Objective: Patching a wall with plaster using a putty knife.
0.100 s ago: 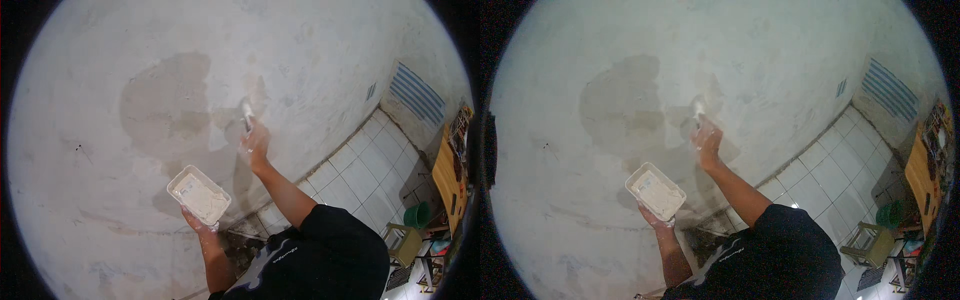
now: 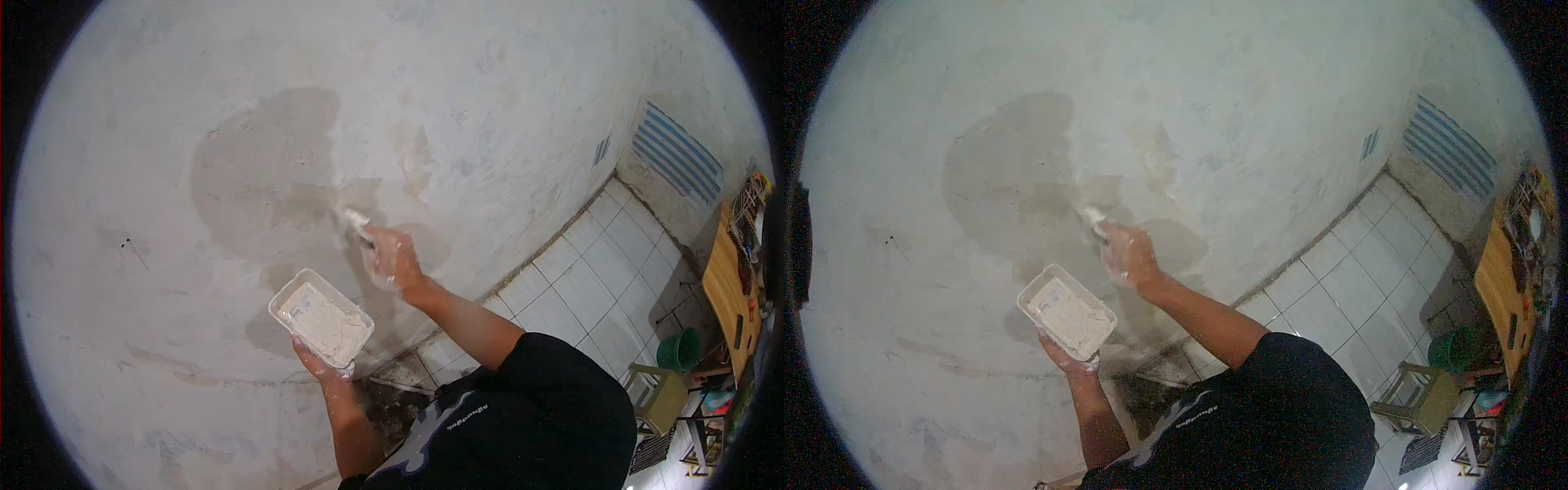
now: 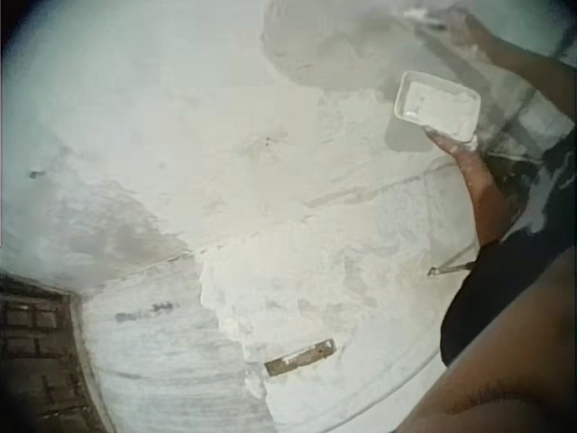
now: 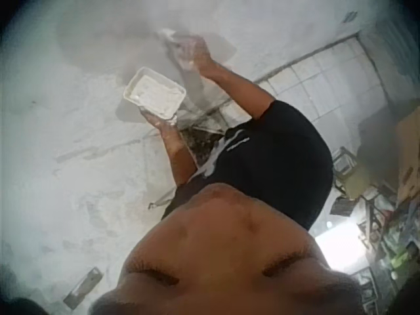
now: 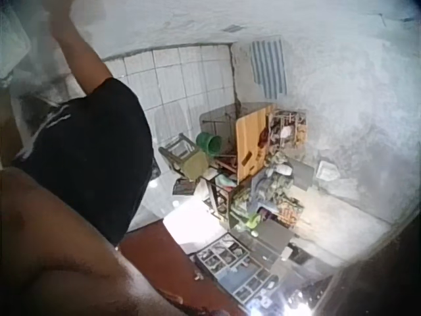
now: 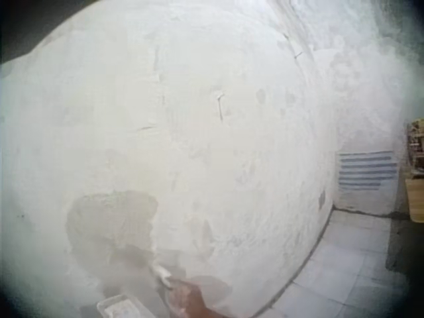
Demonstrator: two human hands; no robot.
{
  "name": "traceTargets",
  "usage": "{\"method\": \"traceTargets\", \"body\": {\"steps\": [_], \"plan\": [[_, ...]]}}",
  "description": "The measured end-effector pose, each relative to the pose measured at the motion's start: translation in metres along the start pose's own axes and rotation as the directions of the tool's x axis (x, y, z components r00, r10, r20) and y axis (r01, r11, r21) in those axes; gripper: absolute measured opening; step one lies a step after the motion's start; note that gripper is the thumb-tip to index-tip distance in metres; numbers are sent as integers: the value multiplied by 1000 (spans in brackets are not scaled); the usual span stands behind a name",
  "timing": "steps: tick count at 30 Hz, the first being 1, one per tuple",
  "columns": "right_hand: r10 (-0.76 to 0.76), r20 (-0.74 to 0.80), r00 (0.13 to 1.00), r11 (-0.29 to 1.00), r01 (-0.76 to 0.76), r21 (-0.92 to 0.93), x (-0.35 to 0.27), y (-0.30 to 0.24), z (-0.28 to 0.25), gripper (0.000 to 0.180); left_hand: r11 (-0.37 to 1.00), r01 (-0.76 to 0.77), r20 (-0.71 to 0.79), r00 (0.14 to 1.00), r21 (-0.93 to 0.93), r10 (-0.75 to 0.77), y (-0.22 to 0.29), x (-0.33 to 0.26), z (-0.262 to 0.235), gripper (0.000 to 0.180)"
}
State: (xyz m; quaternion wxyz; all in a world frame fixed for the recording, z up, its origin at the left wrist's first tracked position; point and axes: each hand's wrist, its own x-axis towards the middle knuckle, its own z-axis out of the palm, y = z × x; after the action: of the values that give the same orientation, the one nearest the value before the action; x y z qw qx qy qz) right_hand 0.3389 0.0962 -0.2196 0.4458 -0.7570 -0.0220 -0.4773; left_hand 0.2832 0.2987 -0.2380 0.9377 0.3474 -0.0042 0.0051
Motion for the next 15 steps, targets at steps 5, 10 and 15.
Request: {"method": "traceTargets", "body": {"steps": [5, 10, 15], "plan": [[48, 35, 998, 994, -51, 97, -10, 33, -31, 42, 999, -42, 32, 999, -25, 43, 0, -2, -2, 62], [59, -304, 951, 953, -144, -267, 8, 131, -49, 36, 996, -72, -5, 997, 60, 72, -5, 3, -22, 69], [316, -290, 903, 948, -291, 124, -25, 127, 12, 25, 998, -64, -30, 997, 28, 64, -8, -1, -9, 62]]}}
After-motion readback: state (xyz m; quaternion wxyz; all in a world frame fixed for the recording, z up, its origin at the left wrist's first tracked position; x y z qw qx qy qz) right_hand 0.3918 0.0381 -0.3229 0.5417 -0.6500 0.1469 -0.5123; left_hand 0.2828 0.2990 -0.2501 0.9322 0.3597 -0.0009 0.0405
